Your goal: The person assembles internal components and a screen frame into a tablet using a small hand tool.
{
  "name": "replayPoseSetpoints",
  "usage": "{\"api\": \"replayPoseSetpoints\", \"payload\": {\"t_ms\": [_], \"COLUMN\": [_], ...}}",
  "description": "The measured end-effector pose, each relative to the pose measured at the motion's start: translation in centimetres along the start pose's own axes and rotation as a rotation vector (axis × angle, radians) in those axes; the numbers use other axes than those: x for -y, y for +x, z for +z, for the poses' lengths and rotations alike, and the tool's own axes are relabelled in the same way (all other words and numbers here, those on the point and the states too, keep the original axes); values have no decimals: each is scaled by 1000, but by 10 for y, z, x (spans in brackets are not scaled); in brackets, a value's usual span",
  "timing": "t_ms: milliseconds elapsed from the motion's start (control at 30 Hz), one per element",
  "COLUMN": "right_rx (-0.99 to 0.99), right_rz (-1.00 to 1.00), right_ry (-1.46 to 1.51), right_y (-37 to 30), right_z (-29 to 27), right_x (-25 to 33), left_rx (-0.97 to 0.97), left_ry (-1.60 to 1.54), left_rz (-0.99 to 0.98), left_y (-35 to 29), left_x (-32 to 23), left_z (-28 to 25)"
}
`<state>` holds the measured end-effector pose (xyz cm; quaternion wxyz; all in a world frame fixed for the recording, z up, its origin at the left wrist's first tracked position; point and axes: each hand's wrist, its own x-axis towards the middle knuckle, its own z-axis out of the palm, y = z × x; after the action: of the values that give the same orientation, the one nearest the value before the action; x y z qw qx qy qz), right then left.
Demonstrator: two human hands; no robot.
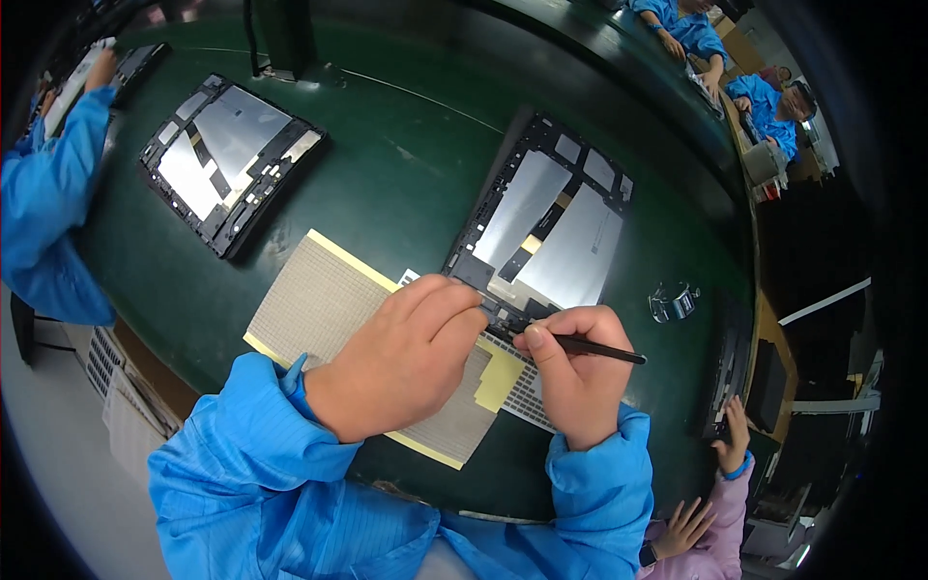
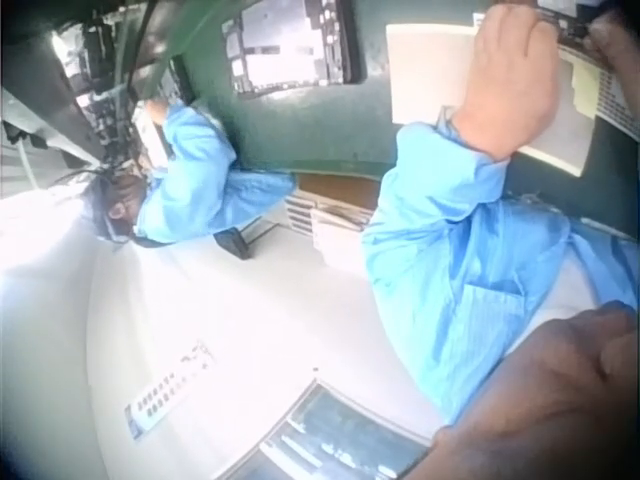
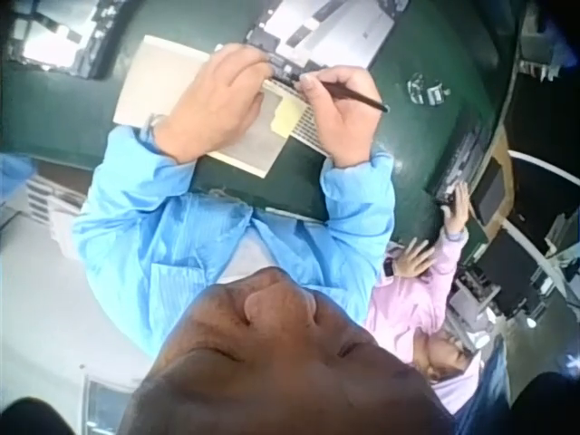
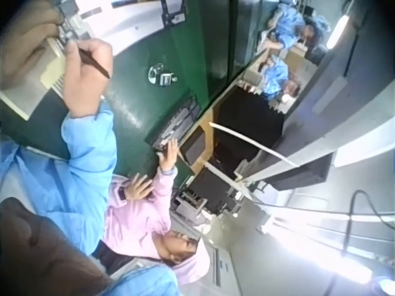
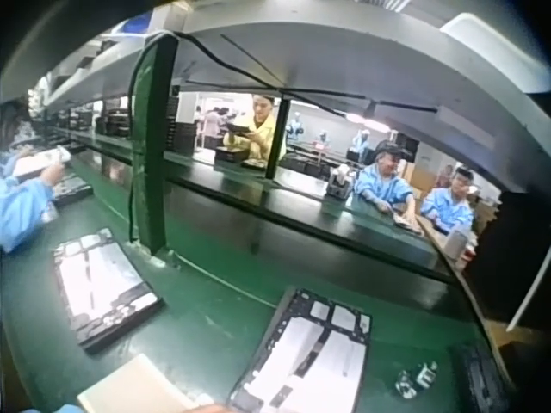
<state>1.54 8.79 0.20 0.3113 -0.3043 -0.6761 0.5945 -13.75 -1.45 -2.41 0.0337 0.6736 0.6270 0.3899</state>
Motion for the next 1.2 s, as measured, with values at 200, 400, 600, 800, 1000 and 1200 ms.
{"api": "replayPoseSetpoints", "payload": {"t_ms": [200, 400, 600, 800, 1000, 1200], "right_rx": [44, -19, 51, 12, 40, 36], "right_rz": [-86, -79, 252, 247, 232, 247], "right_ry": [-101, -32, 106, 162, 40, 6], "right_y": [-3, -12, -62, -59, -55, -56], "right_z": [0, 0, -16, -9, -4, -2], "right_x": [-1, -1, -5, -9, -11, -9], "left_rx": [-2, 28, 35, 64, 66, 70], "left_ry": [20, 54, 135, 190, 147, 155], "left_rz": [8, 28, 23, 39, 17, 30], "left_y": [-2, 1, 1, -1, -1, 3], "left_x": [-2, -4, -6, -5, -6, -7], "left_z": [-1, -1, 0, 0, 1, 0]}}
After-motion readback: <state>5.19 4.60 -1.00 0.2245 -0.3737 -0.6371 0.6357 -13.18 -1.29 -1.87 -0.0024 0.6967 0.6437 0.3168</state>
